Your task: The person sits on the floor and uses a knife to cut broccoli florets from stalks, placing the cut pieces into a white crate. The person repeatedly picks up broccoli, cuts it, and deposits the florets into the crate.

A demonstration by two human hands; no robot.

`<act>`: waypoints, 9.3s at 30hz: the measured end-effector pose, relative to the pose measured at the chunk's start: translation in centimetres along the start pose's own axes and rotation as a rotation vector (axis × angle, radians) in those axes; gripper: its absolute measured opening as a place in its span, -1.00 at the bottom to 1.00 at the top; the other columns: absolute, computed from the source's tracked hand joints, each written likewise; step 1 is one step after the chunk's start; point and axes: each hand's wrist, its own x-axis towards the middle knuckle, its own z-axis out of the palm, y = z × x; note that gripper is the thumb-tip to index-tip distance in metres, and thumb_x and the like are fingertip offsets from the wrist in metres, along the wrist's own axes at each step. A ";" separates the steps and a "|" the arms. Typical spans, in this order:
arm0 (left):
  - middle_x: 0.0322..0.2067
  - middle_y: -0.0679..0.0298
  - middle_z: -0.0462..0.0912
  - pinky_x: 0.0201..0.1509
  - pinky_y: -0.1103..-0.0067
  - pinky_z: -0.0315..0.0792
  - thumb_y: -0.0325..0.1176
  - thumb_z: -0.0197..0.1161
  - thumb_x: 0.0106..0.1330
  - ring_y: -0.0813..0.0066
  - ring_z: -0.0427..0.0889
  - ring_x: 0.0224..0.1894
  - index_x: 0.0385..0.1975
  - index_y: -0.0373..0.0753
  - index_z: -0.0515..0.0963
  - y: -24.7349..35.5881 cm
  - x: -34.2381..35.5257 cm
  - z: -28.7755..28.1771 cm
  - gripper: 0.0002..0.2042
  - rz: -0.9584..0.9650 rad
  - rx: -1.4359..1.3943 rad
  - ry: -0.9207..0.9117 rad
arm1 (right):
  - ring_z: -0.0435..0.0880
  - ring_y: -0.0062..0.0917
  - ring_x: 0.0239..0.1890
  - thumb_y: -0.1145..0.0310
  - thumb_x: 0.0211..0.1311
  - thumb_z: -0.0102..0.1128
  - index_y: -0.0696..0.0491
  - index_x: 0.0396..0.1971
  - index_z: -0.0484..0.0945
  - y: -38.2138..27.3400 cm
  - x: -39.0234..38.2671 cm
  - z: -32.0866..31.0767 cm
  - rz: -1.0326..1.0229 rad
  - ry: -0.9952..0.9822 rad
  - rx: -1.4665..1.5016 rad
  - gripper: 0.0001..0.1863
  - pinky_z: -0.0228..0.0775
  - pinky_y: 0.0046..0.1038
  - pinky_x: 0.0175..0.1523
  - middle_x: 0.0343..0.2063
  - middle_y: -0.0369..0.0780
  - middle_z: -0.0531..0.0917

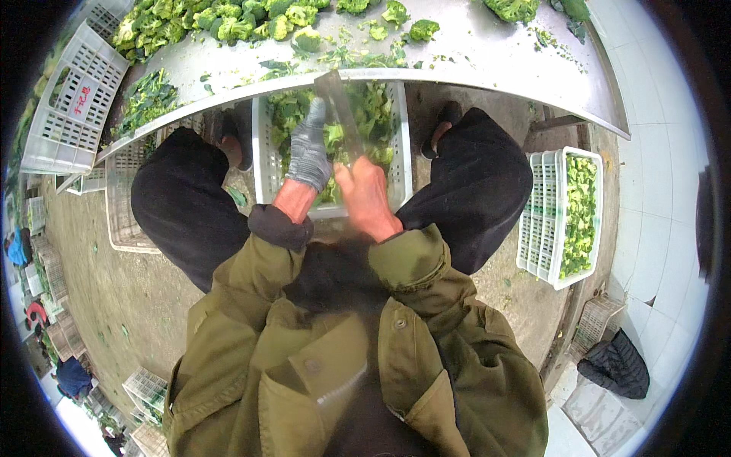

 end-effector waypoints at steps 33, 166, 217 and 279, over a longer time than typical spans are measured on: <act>-0.43 0.23 0.65 -0.34 0.42 0.60 0.10 0.32 0.32 0.34 0.63 -0.42 -0.26 -0.19 0.59 -0.9 -0.8 0.1 -0.58 -0.023 -0.096 0.029 | 0.63 0.05 -0.47 0.39 0.30 0.15 0.27 -0.23 0.48 2.5 -0.2 0.9 -0.138 -0.011 -0.026 -0.78 0.38 -0.05 -0.37 -0.58 0.10 0.57; 0.08 -0.03 0.57 0.16 0.33 0.46 -0.35 0.25 0.25 -0.02 0.57 0.10 0.17 -0.24 0.52 -9.7 -0.4 -5.5 -0.55 0.354 1.708 -0.737 | 0.38 -0.76 -0.68 0.41 0.40 0.15 0.15 -0.36 0.46 0.7 0.2 -6.4 0.130 0.337 0.532 -0.85 0.22 -0.60 -0.63 -0.65 -0.39 0.44; -0.06 0.26 0.65 0.00 0.56 0.63 -0.52 0.28 0.33 0.56 0.65 -0.09 0.14 -0.30 0.50 4.7 0.8 7.0 -0.63 0.149 0.308 -0.408 | 0.45 -0.30 -0.61 0.40 0.35 0.21 0.19 -0.55 0.40 -1.2 0.7 -6.0 -0.104 0.306 0.076 -0.70 0.20 -0.23 -0.47 -0.64 -0.10 0.49; -0.40 0.35 0.64 -0.23 0.50 0.59 -0.02 0.32 0.37 0.48 0.63 -0.39 -0.19 -0.15 0.62 -0.7 -1.5 0.6 -0.69 0.124 0.030 -0.063 | 0.56 0.02 -0.50 0.38 0.29 0.19 0.26 -0.41 0.50 0.5 -0.7 0.6 -0.029 0.017 -0.077 -0.78 0.30 -0.05 -0.36 -0.58 0.10 0.54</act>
